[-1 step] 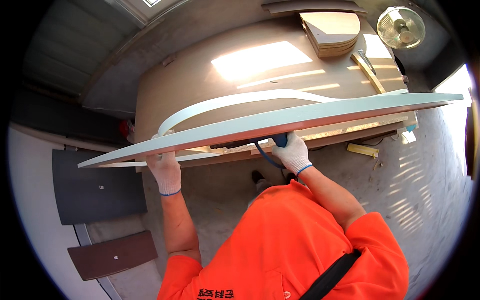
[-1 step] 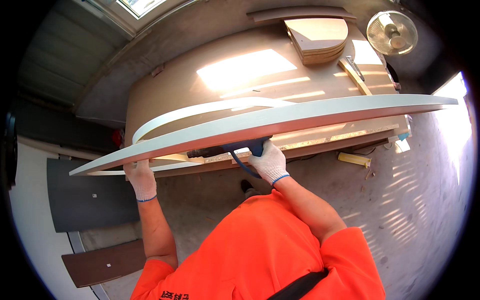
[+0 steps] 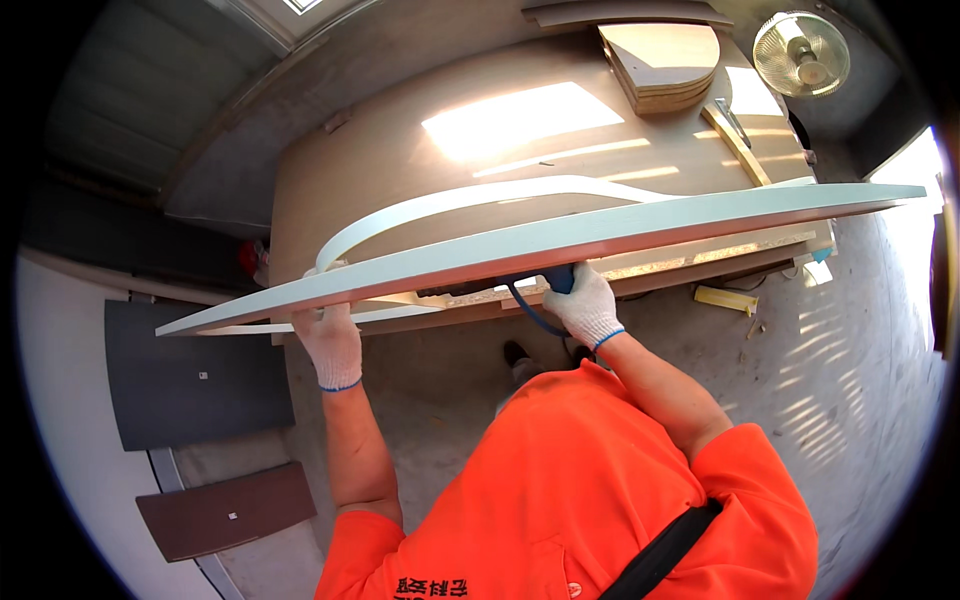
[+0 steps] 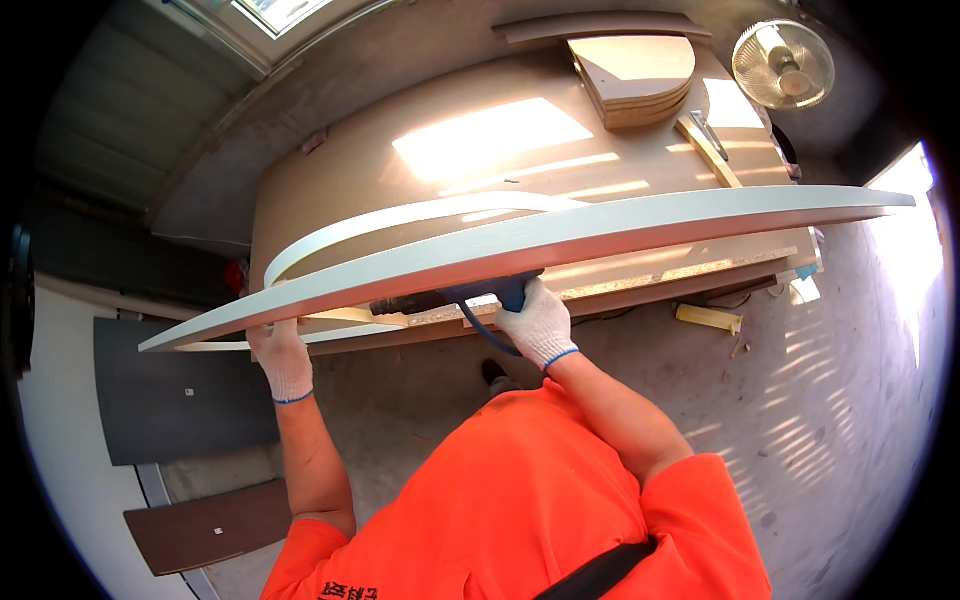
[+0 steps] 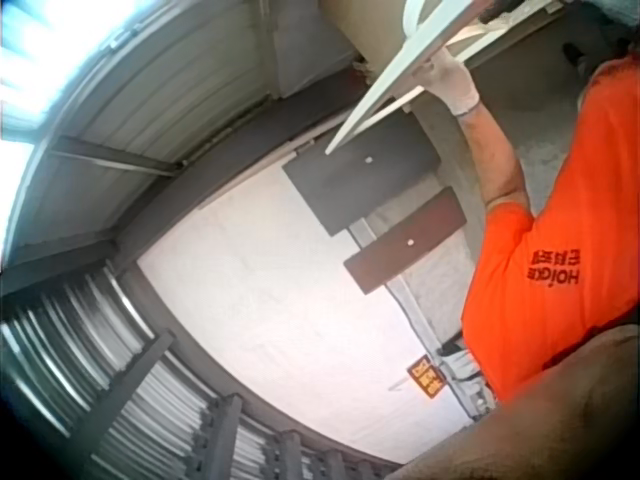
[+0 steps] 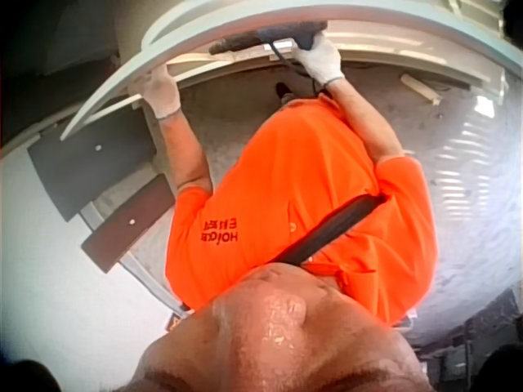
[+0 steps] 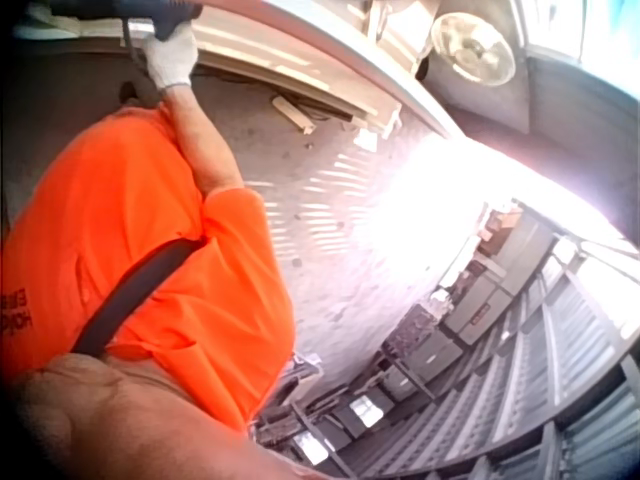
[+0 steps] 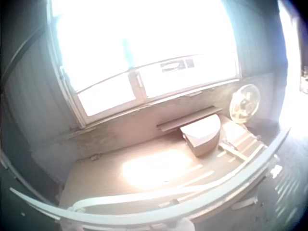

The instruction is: The person uses a heat gun to warm a long, curved piece of furniture while applying a thin strip of edge banding to its edge. They press the strip into place with their gloved hands, ensuring it adheres to the heated surface.

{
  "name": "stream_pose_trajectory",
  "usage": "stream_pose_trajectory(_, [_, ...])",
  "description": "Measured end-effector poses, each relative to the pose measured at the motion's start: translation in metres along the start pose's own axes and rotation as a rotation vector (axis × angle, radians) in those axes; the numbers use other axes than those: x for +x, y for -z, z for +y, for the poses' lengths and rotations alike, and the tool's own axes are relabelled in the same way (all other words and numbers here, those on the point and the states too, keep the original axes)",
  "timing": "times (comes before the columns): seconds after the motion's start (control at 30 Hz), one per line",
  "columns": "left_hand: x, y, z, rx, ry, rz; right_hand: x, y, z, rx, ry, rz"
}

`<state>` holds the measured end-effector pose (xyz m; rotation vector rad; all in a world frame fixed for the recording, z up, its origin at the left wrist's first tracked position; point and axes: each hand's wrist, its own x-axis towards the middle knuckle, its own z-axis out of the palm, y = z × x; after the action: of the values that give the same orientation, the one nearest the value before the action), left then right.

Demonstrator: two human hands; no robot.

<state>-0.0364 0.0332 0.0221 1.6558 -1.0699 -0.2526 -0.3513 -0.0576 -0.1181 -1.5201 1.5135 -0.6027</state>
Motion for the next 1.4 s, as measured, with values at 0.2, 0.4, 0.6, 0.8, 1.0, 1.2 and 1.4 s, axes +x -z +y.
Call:
stream_pose_trajectory(0.2, [-0.001,-0.007,0.01,-0.061,0.027,0.033,-0.004,0.006,-0.012,0.089,0.057,0.014])
stream_pose_trajectory(0.4, [0.001,-0.001,0.004,-0.075,0.016,0.0,0.003,-0.005,0.004,-0.019,0.044,0.024])
stream_pose_trajectory(0.6, [0.001,-0.007,0.014,-0.056,0.007,0.038,0.007,-0.015,0.022,-0.144,-0.011,0.029])
stream_pose_trajectory(0.8, [0.001,-0.001,0.004,-0.019,-0.003,0.028,0.01,-0.019,0.029,-0.21,-0.011,0.029])
stream_pose_trajectory(1.0, [0.003,0.0,0.0,-0.004,-0.009,0.041,0.015,-0.027,0.04,-0.25,0.008,0.051])
stream_pose_trajectory(1.2, [0.006,0.004,-0.01,0.033,-0.001,0.006,0.012,-0.021,0.031,-0.177,-0.021,0.027])
stream_pose_trajectory(1.4, [0.007,-0.005,-0.009,-0.018,-0.005,0.099,0.002,-0.007,0.013,-0.035,-0.053,-0.016])
